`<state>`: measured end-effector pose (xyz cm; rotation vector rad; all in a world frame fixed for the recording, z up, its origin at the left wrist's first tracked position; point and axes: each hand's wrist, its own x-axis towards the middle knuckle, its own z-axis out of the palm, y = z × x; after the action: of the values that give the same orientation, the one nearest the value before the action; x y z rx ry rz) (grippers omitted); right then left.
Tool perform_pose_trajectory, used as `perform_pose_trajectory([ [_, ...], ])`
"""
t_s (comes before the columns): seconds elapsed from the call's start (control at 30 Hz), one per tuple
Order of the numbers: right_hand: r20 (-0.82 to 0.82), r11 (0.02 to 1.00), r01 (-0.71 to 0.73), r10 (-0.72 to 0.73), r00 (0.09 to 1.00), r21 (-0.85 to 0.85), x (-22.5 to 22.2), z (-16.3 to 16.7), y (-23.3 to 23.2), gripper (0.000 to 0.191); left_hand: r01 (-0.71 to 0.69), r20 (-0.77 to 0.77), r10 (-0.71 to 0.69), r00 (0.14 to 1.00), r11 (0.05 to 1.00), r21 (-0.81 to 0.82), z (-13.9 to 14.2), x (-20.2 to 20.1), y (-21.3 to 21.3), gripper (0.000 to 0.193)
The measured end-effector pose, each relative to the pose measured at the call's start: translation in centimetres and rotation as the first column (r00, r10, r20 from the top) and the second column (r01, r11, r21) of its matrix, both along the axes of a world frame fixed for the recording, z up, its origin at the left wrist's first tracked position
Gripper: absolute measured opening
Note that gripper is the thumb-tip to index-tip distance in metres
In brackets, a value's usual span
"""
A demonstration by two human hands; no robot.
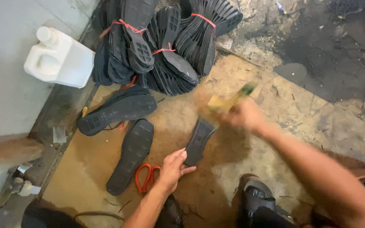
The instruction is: The person sits on the floor and uses a brush to clean the textured surface of black shoe soles. They handle the soles one at a time, brushing both sides, and occasionally use scissors to cut a red rubber band from a bundle of soles.
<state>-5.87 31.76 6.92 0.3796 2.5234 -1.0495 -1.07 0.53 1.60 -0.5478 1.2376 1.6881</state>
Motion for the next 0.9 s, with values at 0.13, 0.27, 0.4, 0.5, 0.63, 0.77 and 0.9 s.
perform_pose_trajectory([
  [0.13, -0.218, 0.917, 0.341, -0.296, 0.930, 0.207, -2.5, 0.3, 8.1, 0.033, -0.070, -0.045, 0.073, 0.996, 0.995, 0.064, 1.7, -0.6, -0.7, 0.025],
  [0.27, -0.280, 0.923, 0.382, -0.352, 0.893, 0.055, -0.3, 0.0, 9.2, 0.040, -0.125, 0.103, 0.101, 0.989, 0.958, 0.260, 2.7, -1.9, -0.9, 0.016],
  [0.4, -0.429, 0.937, 0.322, -0.347, 0.834, -0.134, 1.6, -0.4, 8.3, 0.033, -0.043, 0.009, 0.042, 0.999, 0.957, 0.287, 3.6, -2.6, -0.4, 0.013],
  [0.5, -0.365, 0.938, 0.337, -0.343, 0.866, -0.081, 2.0, -0.4, 9.1, 0.030, 0.072, -0.299, -0.020, 0.954, 0.984, 0.164, 5.8, -2.1, -2.5, 0.014],
  [0.63, -0.397, 0.931, 0.296, -0.360, 0.845, -0.214, 2.7, -0.7, 10.0, 0.032, -0.035, -0.781, -0.342, 0.522, 0.907, -0.420, 9.7, -0.6, -9.6, 0.020],
  [0.77, -0.371, 0.901, 0.326, -0.419, 0.829, -0.288, 2.8, -0.6, 9.6, 0.033, -0.339, -0.689, -0.692, 0.215, 0.608, -0.717, 9.7, 0.8, -15.7, 0.020],
  [0.9, -0.246, 0.870, 0.477, -0.492, 0.835, -0.124, 1.6, 1.4, 8.6, 0.033, -0.315, -0.477, -0.821, 0.315, 0.384, -0.868, 7.9, 1.7, -18.7, 0.025],
])
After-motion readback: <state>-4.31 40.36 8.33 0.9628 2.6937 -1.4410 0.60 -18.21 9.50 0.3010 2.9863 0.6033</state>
